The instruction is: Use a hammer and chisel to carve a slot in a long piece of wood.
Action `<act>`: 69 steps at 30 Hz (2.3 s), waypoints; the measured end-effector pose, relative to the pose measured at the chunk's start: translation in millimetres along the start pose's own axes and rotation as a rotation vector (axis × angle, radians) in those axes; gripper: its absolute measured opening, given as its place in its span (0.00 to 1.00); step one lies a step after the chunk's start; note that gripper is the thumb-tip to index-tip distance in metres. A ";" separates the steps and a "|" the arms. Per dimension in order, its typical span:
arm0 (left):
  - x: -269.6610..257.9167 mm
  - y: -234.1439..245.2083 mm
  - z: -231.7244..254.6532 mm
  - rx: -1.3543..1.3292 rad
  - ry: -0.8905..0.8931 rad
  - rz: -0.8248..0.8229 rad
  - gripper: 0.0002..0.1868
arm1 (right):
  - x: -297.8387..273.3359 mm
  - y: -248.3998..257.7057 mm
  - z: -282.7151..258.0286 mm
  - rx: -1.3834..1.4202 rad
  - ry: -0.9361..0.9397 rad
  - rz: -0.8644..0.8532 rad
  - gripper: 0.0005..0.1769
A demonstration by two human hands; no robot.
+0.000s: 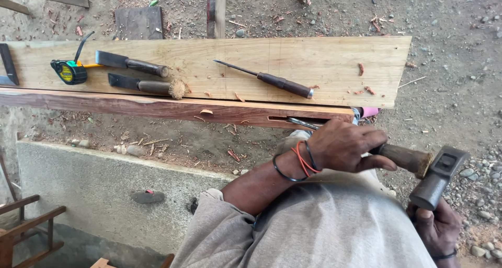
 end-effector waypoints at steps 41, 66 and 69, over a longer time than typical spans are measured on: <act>-0.1 -0.3 -10.0 0.063 0.033 0.006 0.28 | 11.4 -21.1 23.3 0.058 -0.052 -0.033 0.34; -1.3 0.3 -13.3 0.059 0.025 0.015 0.27 | 20.0 -26.1 15.5 0.369 0.072 0.125 0.35; -4.6 -1.7 -14.7 0.058 0.024 0.014 0.27 | 21.1 -25.8 31.1 0.297 -0.006 0.085 0.37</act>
Point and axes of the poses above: each hand's wrist, its own x-axis towards the middle knuckle, its own y-axis out of the back of the hand, z = x × y, the point moved 3 cm from there along x, towards the middle knuckle, and after that the axes turned 7 degrees about y, right-handed, at the moved point
